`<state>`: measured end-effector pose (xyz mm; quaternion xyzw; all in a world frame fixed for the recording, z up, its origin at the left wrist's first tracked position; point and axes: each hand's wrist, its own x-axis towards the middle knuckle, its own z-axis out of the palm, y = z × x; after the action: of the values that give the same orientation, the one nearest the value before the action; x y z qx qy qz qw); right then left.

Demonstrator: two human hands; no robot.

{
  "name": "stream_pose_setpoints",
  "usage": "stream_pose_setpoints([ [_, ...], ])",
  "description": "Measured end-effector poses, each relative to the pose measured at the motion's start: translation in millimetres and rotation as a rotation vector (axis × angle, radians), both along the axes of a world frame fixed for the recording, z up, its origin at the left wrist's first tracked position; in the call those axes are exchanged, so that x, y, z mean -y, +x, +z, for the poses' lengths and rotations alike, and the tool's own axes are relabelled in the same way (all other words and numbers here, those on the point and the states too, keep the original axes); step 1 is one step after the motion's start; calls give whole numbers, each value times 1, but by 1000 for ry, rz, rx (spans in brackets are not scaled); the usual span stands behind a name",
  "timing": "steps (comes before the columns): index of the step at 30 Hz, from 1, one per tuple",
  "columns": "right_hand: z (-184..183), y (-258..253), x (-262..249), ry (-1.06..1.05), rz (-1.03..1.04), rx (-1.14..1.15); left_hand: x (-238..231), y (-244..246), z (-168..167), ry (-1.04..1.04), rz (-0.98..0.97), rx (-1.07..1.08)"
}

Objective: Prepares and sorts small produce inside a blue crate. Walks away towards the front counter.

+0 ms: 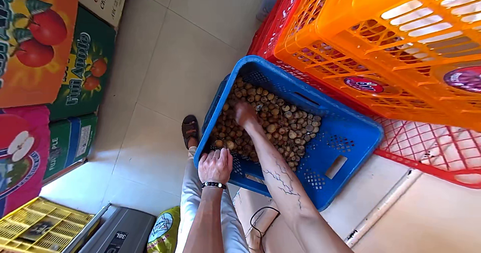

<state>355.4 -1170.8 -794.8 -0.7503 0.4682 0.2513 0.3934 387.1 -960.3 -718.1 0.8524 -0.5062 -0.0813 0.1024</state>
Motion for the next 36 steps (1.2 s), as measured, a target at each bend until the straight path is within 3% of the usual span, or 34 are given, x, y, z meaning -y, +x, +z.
stream_pose_setpoints([
  [5, 21, -66, -17, 506, -542, 513, 0, 2, 1, -1, 1, 5],
  [7, 29, -81, -21, 652, -630, 589, 1, 1, 1, 0, -2, 1],
  [10, 39, -88, -23, 677, -680, 650, 2, 0, 2, 2, 1, -8],
  [15, 38, -91, -27, 560, -610, 658, 1, -1, 1, 1, 5, -25],
  [17, 42, -95, -20, 411, -344, 418, 1, -2, 0, -9, 0, -19],
  [19, 54, -90, -6, 344, -59, 31, 2, -2, 0, -18, -4, -9],
  [21, 61, -83, -5, 175, -55, -121, 1, -2, 1, -24, -9, -6],
  [23, 64, -73, -4, -102, -152, -77, 1, -2, 1, -31, -12, -2],
  [26, 42, -31, 21, -350, -94, -199, 0, -2, 0, -27, -16, 8],
  [32, 9, 12, 47, -219, -17, -454, 3, -2, 2, -15, -13, -6],
  [34, 11, 11, 50, -216, -48, -435, 1, -2, 1, -11, -5, -9],
  [36, 13, -17, 51, -192, -95, -257, 0, -1, 1, -13, -1, -10],
])
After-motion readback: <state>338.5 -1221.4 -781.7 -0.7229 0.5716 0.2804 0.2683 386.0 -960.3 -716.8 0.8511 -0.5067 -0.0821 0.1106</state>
